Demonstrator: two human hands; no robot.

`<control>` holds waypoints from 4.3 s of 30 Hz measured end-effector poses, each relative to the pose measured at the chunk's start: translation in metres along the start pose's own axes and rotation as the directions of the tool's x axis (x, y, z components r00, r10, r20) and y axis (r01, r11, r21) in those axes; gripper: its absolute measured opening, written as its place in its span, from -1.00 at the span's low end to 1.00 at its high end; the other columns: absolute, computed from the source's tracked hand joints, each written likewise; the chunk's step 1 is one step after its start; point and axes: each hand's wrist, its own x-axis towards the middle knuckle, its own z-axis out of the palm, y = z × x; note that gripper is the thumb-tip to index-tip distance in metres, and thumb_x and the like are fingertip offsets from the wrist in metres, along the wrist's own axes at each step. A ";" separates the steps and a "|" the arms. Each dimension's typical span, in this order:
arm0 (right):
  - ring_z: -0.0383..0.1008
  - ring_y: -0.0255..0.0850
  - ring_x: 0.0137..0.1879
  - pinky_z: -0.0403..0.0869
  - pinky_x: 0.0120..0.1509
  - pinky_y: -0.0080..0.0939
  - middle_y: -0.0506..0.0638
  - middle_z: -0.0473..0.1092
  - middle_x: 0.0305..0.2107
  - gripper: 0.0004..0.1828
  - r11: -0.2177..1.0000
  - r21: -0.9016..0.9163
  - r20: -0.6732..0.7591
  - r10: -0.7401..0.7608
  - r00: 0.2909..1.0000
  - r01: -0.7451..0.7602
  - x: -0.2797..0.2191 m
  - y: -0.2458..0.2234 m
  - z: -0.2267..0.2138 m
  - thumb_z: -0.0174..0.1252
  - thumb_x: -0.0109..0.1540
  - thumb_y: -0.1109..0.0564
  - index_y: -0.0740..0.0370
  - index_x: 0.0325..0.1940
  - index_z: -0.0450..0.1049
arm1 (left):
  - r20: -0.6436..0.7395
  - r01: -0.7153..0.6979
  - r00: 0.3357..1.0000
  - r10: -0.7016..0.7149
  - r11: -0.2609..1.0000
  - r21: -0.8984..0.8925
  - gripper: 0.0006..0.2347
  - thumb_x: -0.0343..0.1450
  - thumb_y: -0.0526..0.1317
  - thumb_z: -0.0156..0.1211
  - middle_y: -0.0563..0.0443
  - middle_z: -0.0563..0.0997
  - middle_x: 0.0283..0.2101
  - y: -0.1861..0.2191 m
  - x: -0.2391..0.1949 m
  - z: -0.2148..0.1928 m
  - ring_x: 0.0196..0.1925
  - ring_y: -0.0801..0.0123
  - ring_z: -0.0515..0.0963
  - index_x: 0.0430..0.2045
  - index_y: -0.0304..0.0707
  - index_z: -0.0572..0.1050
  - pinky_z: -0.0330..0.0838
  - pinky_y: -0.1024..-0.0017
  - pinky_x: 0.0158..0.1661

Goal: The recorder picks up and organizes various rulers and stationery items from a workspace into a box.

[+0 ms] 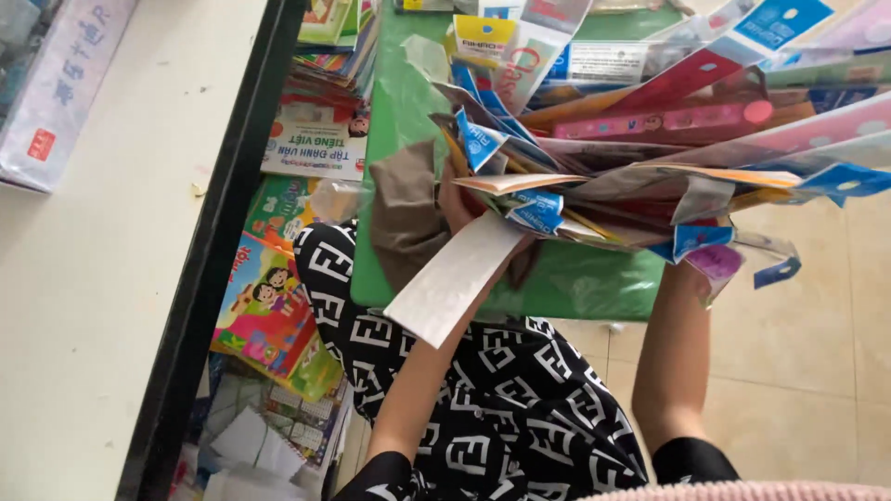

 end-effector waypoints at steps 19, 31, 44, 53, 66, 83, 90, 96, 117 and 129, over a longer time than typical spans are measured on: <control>-0.15 -0.02 0.67 -0.19 0.72 -0.07 0.27 -0.15 0.54 -0.20 0.859 -0.301 0.122 -0.396 0.910 0.414 -0.114 -0.049 0.030 0.08 0.43 0.23 0.44 0.58 -0.25 | -0.085 -0.053 0.996 0.033 0.969 -0.241 -0.49 0.23 0.00 0.45 -0.27 0.59 -0.21 0.054 -0.014 0.016 -0.19 0.01 0.60 -0.22 -0.58 0.49 0.51 0.20 -0.13; 0.27 0.00 0.41 0.28 0.58 -0.06 0.16 0.29 0.29 -0.58 0.820 -0.531 0.027 -0.238 0.971 0.216 -0.104 0.078 -0.028 0.00 0.54 0.06 0.27 0.45 0.25 | 0.211 0.155 0.971 -0.109 0.965 -0.213 -0.41 0.26 0.11 0.52 -0.22 0.66 -0.07 -0.019 0.020 0.027 -0.05 -0.07 0.67 -0.03 -0.41 0.51 0.52 0.16 0.01; -0.01 0.15 0.47 -0.02 0.61 0.13 0.21 0.01 0.32 -0.54 0.739 -0.466 0.191 -0.453 0.871 0.487 -0.138 0.075 0.018 -0.01 0.42 0.28 0.30 0.39 0.09 | 0.247 0.326 0.941 -0.233 0.823 -0.465 -0.50 0.61 -0.17 -0.02 -0.28 0.27 0.48 -0.064 0.029 -0.009 0.50 -0.04 0.33 0.48 -0.24 0.04 0.26 0.23 0.40; 0.04 0.06 0.59 0.03 0.66 0.01 0.16 0.25 0.38 -0.55 0.654 -0.564 0.253 -0.445 0.859 0.505 -0.091 -0.079 0.082 -0.04 0.45 0.07 0.37 0.33 0.43 | 0.240 0.174 0.965 -0.103 0.940 -0.295 -0.45 0.43 -0.10 0.28 -0.41 0.45 0.15 0.071 -0.024 -0.002 0.22 -0.21 0.43 0.20 -0.53 0.27 0.29 -0.03 0.24; 0.37 0.00 0.34 0.30 0.50 0.02 0.17 0.40 0.15 -0.62 0.786 -0.519 0.196 -0.272 0.942 0.335 -0.171 -0.003 0.054 0.06 0.39 0.07 0.35 0.21 0.42 | 0.198 0.084 0.978 -0.059 0.989 -0.120 -0.41 0.24 -0.03 0.39 -0.31 0.55 0.10 -0.022 -0.017 -0.037 0.16 -0.15 0.51 0.13 -0.33 0.42 0.40 0.06 0.23; 0.39 0.11 0.12 0.38 0.33 0.10 0.12 0.38 -0.09 -0.66 0.564 -0.138 0.395 -0.722 0.567 0.814 -0.071 -0.100 0.102 0.30 0.26 0.24 0.24 -0.16 0.20 | 0.287 -0.102 0.957 0.032 0.967 0.234 -0.49 0.33 -0.14 0.22 -0.49 0.43 0.16 -0.156 -0.126 0.078 0.21 -0.32 0.38 0.11 -0.58 0.38 0.21 -0.09 0.22; 0.25 -0.02 0.01 0.20 0.41 0.17 0.05 0.31 -0.19 -0.71 0.608 -0.071 0.275 -0.750 0.602 0.791 -0.085 -0.084 0.122 0.18 0.25 0.14 0.16 -0.21 0.15 | 0.213 -0.065 0.977 0.016 0.972 0.228 -0.55 0.38 -0.19 0.07 -0.56 0.40 0.19 -0.128 -0.158 0.086 0.26 -0.40 0.33 0.09 -0.62 0.40 0.14 -0.13 0.28; 0.29 0.05 0.06 0.21 0.42 0.20 0.12 0.32 -0.16 -0.91 0.624 -0.221 0.351 -0.667 0.658 0.750 -0.103 -0.098 0.137 0.00 0.23 0.27 0.19 -0.19 0.26 | 0.080 0.381 0.923 -0.377 0.862 -0.335 -0.67 0.61 -0.21 -0.17 -0.46 0.51 0.17 -0.103 -0.066 0.066 0.28 -0.26 0.44 0.06 -0.56 0.45 0.21 -0.03 0.38; 0.39 -0.02 0.19 0.22 0.42 0.07 0.00 0.41 0.03 -0.65 0.423 -0.461 0.620 -0.475 0.625 0.780 -0.133 -0.130 0.166 0.29 0.21 0.25 0.12 0.06 0.44 | 0.022 0.142 0.988 -0.153 0.952 0.271 -0.70 0.54 -0.30 -0.08 -0.19 0.46 0.18 -0.098 0.027 -0.035 0.35 -0.12 0.35 0.18 -0.21 0.36 -0.01 0.00 0.56; 0.22 0.05 0.46 0.06 0.63 0.31 0.03 0.21 0.31 -0.35 0.188 -0.533 0.607 -0.594 0.527 0.825 -0.138 -0.069 0.170 0.53 0.32 -0.02 -0.07 0.30 0.24 | 0.188 0.043 0.959 -0.213 0.762 0.646 -0.85 0.58 -0.11 0.14 0.01 0.61 -0.25 -0.087 0.000 -0.066 -0.11 0.16 0.55 -0.12 -0.14 0.47 0.32 0.11 -0.04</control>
